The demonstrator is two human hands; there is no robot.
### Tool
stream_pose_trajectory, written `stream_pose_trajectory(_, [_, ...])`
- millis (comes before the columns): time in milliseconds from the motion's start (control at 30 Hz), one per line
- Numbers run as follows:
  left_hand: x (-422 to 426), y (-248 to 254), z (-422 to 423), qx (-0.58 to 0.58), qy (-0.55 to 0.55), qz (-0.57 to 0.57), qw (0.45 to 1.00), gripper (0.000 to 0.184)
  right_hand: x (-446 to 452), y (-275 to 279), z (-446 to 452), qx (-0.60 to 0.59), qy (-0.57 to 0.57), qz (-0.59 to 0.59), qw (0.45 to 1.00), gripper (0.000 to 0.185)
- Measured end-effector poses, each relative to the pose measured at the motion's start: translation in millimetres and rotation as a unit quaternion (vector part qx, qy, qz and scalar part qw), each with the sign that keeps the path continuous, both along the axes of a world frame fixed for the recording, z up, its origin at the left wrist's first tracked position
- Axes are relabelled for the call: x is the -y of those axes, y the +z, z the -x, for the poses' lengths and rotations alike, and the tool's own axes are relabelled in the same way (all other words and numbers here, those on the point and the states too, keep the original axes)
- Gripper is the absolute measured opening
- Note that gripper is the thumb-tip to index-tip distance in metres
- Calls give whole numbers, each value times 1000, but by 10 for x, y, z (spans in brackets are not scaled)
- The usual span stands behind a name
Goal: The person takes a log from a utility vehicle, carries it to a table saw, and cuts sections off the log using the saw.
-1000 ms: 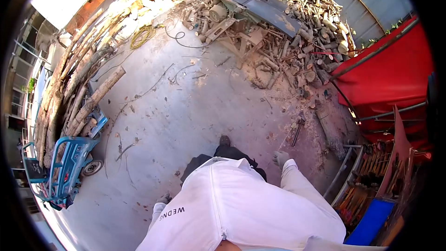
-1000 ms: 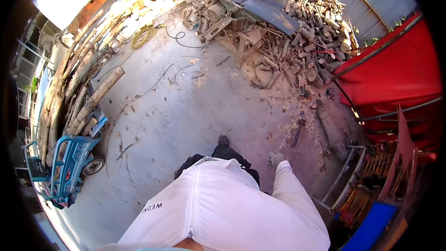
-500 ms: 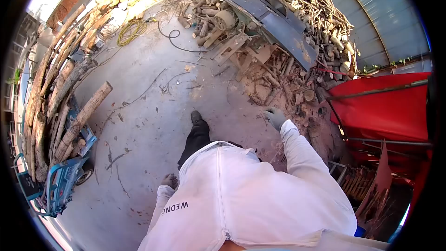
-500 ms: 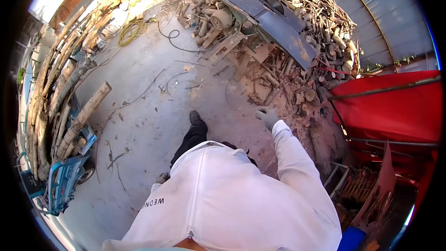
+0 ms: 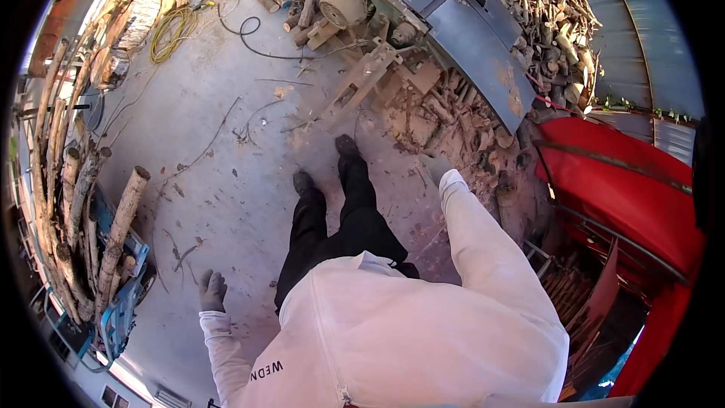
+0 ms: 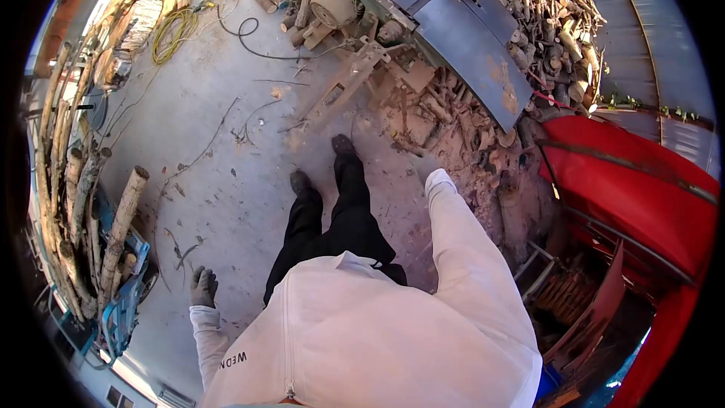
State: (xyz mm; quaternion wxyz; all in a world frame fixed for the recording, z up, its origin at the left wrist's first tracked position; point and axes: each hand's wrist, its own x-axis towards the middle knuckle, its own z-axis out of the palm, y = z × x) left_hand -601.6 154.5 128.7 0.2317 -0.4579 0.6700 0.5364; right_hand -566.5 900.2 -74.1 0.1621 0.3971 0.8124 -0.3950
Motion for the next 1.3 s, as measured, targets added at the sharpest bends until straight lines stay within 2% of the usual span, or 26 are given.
stream_pose_trajectory(67, [-61, 1, -442, 58, 39, 22, 997, 39, -264, -299, 465, -15, -136, 146, 980, 39])
stream_pose_trajectory(133, [-155, 67, -914, 113, 59, -16, 992, 34, -604, -420, 1085, -26, -188, 165, 968, 39])
stream_pose_trajectory(167, [-397, 145, -1107, 180, 75, 17, 981, 32, -755, -595, 1301, -68, -244, 196, 947, 40])
stream_pose_trajectory(233, [-437, 195, -1655, 238, 94, -107, 961, 28, -976, -784, 1717, -133, -334, 234, 903, 43])
stream_pose_trajectory(267, [-586, 221, -1871, 277, 43, -41, 959, 30, -1046, -810, 1905, -153, -368, 243, 884, 44])
stream_pose_trajectory(333, [-972, 464, -1886, 317, 12, -13, 948, 33, -1169, -824, 2270, -189, -435, 257, 842, 48])
stream_pose_trajectory(367, [-1065, 532, -1885, 325, 24, -7, 945, 33, -1359, -1188, 2253, -129, -284, 181, 933, 45])
stream_pose_trajectory(400, [-1072, 541, -1920, 315, 50, -21, 948, 35, -1565, -1589, 2223, -55, -106, 51, 992, 42])
stream_pose_trajectory(433, [-1124, 562, -1937, 302, 74, -39, 950, 38, -1760, -1971, 2200, -12, 35, -77, 996, 40])
stream_pose_trajectory(467, [-1187, 595, -1869, 290, 99, -48, 951, 42, -1706, -1682, 2327, -2, 44, -74, 996, 40])
stream_pose_trajectory(500, [-1349, 671, -1682, 290, 93, -15, 952, 43, -1611, -1450, 2415, 65, 137, -187, 971, 36])
stream_pose_trajectory(567, [-1529, 648, -1351, 285, 89, 20, 954, 43, -1607, -1693, 2464, 111, 192, -293, 930, 31])
stream_pose_trajectory(667, [-1530, 611, -1147, 235, 99, 43, 966, 43, -1660, -1751, 2434, 11, 149, -246, 958, 31])
stream_pose_trajectory(733, [-1572, 602, -1074, 203, 79, 37, 975, 44, -1752, -1955, 2404, 97, 150, -265, 947, 34])
stream_pose_trajectory(800, [-1674, 649, -1106, 172, 96, 51, 979, 46, -1941, -2019, 2268, 150, 232, -258, 926, 50])
stream_pose_trajectory(833, [-1700, 596, -1168, 176, 107, 19, 978, 45, -1723, -1670, 2308, -6, -76, 82, 994, 54])
stream_pose_trajectory(867, [-1688, 535, -1183, 168, 120, -9, 978, 44, -1484, -1273, 2355, -176, -423, 329, 826, 58])
stream_pose_trajectory(933, [-1735, 399, -1424, 157, 124, -35, 979, 47, -1545, -1270, 2169, -78, -412, 302, 856, 62])
stream_pose_trajectory(1000, [-1870, 304, -1597, 143, 91, -44, 985, 48, -1724, -1611, 1755, -37, -367, 273, 889, 41])
stream_pose_trajectory(1033, [-1869, 304, -1558, 103, 109, -33, 988, 48, -1469, -1169, 1763, 13, -288, 305, 907, 31])
stream_pose_trajectory(1100, [-1940, 273, -1575, 158, 56, -17, 986, 46, -1167, -647, 1668, 120, -210, 290, 926, 20])
stream_pose_trajectory(1133, [-1925, 282, -1526, 132, 64, -15, 989, 46, -1274, -956, 1538, 130, -141, 423, 886, 19])
stream_pose_trajectory(1167, [-1861, 306, -1494, 113, 80, -19, 990, 45, -912, -553, 1617, 127, -40, 358, 924, 18])
stream_pose_trajectory(1200, [-1852, 295, -1540, 101, 94, -29, 990, 43, -777, -294, 1625, 151, 0, 393, 907, 15])
stream_pose_trajectory(1267, [-1863, 159, -1630, 63, 165, -78, 981, 43, -571, -44, 1623, 179, 47, 365, 913, 11])
stream_pose_trajectory(1300, [-1855, 175, -1574, 62, 149, -41, 986, 46, -599, -141, 1668, 196, 2, 485, 852, 14])
